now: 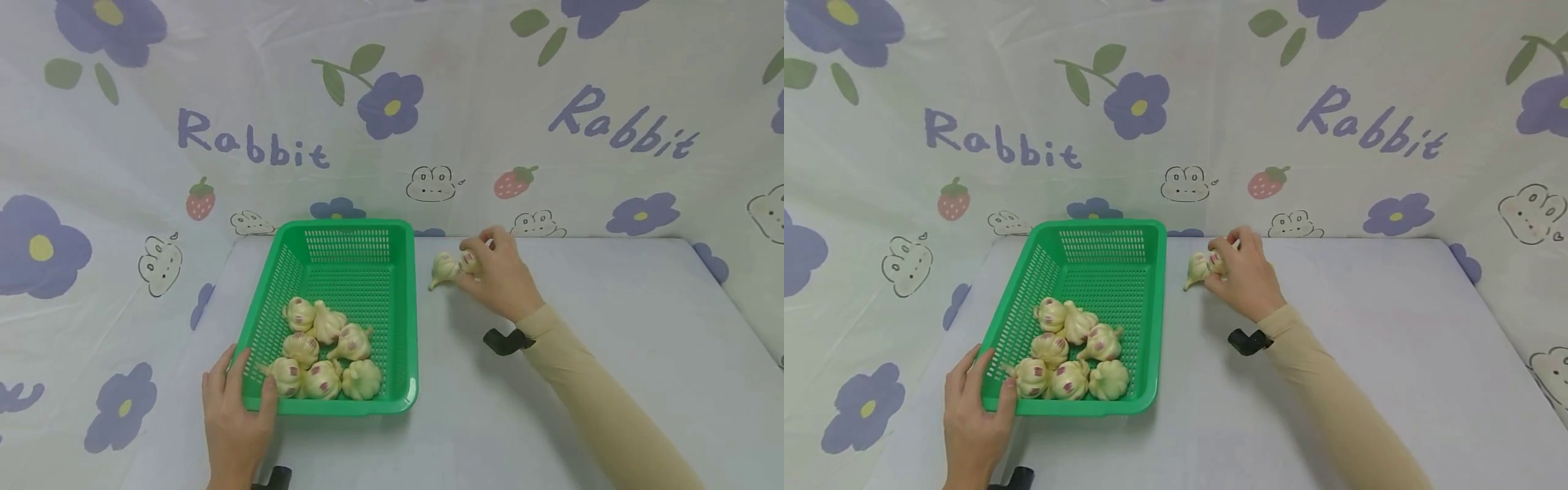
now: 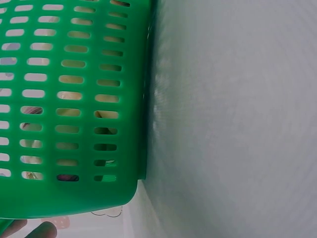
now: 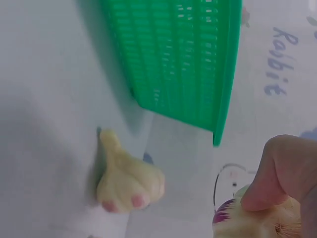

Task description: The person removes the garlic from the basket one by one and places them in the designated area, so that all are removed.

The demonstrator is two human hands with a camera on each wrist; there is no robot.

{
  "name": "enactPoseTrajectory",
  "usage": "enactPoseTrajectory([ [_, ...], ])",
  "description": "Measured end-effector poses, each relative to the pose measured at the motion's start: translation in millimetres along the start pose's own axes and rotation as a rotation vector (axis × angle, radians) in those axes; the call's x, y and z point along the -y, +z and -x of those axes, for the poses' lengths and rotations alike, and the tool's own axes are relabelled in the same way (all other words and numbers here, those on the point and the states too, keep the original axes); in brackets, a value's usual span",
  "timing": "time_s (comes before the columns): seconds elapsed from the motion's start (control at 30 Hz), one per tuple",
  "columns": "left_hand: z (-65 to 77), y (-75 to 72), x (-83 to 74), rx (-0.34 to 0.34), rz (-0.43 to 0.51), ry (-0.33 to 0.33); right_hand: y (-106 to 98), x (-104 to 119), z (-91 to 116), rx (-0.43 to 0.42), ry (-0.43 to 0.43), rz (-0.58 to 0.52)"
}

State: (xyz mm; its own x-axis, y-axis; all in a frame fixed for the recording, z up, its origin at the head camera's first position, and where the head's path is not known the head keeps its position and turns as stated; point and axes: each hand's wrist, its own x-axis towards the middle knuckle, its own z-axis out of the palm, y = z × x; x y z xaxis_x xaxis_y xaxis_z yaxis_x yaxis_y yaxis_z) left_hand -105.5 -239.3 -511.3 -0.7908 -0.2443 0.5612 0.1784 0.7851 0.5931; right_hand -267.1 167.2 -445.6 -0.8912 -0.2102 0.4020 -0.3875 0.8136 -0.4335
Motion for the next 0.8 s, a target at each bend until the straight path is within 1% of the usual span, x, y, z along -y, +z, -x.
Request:
enactPoseTrajectory([
  [0.2, 0.3, 0.2, 0.4, 0.000, -0.001, 0.001, -12.2, -22.9, 10.6, -0.069, 0.037, 0.004],
  [0.43, 0.1, -0.4, -0.7, -0.002, -0.003, -0.002, -24.3, -45.3, 21.1, -0.084, 0.124, -0.003],
  [0.6, -0.2, -1.3, -1.3, -0.013, 0.000, 0.018, -33.9, -58.0, 27.7, -0.108, 0.188, -0.009],
  [0.8, -0.1, -1.5, -1.6, 0.001, 0.002, -0.013, -46.3, -70.6, 34.9, -0.132, 0.252, -0.013],
])
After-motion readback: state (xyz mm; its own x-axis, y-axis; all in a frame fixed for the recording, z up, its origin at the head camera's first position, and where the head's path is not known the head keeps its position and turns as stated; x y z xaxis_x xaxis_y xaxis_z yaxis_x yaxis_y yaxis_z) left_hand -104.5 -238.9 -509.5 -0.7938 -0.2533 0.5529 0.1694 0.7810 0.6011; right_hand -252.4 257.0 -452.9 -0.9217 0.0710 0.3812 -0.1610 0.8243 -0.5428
